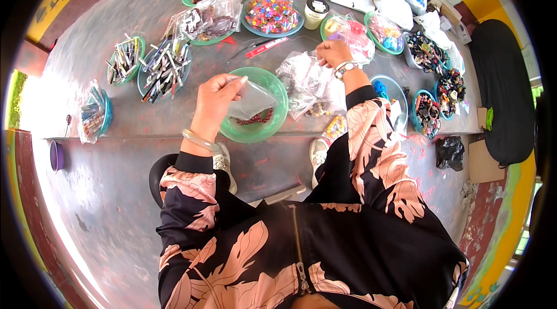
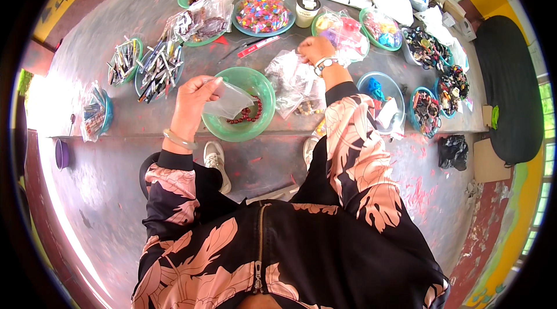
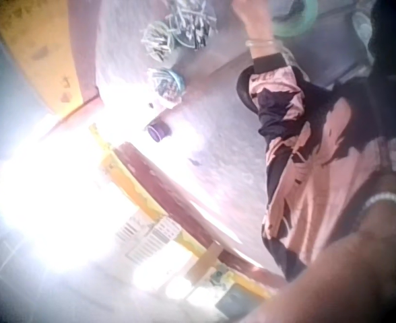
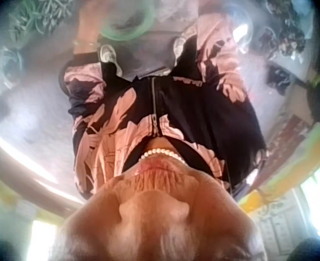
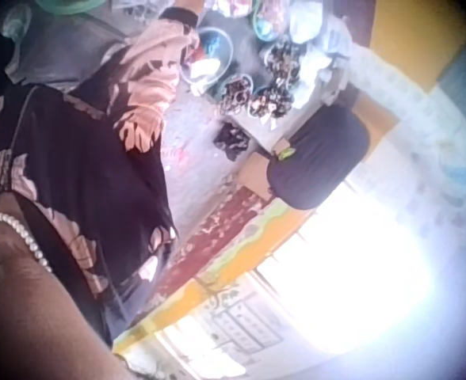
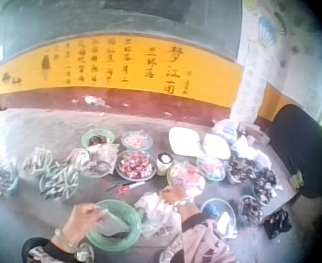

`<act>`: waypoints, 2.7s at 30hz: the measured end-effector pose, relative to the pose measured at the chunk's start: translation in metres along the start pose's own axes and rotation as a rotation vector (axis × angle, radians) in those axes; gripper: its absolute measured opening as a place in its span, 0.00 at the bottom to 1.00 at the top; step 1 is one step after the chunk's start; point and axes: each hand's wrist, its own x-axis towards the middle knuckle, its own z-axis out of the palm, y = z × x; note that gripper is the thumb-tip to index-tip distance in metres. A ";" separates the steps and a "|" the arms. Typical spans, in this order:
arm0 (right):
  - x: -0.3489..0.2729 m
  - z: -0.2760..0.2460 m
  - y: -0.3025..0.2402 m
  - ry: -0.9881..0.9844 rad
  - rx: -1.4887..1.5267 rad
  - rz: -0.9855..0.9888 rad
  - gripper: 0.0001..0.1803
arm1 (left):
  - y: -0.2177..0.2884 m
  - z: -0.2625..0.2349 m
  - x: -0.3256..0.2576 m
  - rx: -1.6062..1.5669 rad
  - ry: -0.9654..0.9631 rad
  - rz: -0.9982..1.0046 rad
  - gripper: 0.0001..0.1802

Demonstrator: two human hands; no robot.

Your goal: The person sits on the floor and packs small toys and hair accessories into clear plastic bags. They pick up items from bowls, place them into bags, and seal them.

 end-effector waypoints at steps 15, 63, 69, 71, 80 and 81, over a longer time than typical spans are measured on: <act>0.084 0.064 0.101 0.189 -0.882 -0.097 0.15 | -0.008 0.008 0.010 0.043 0.042 -0.118 0.31; -0.031 0.022 -0.080 -0.618 1.403 -0.061 0.15 | -0.002 0.006 -0.007 -0.512 -0.115 -0.097 0.12; -0.038 0.039 -0.091 -0.617 1.389 0.111 0.13 | -0.006 0.006 -0.004 -0.611 -0.031 -0.150 0.11; -0.041 0.041 -0.094 -0.594 1.409 0.141 0.14 | -0.003 0.003 -0.006 -0.687 -0.095 -0.184 0.12; -0.053 0.034 -0.102 -0.685 1.448 0.040 0.15 | 0.003 0.003 -0.011 -0.649 -0.130 -0.159 0.12; -0.052 0.033 -0.101 -0.677 1.427 0.046 0.15 | 0.005 0.003 -0.011 -0.612 -0.102 -0.164 0.11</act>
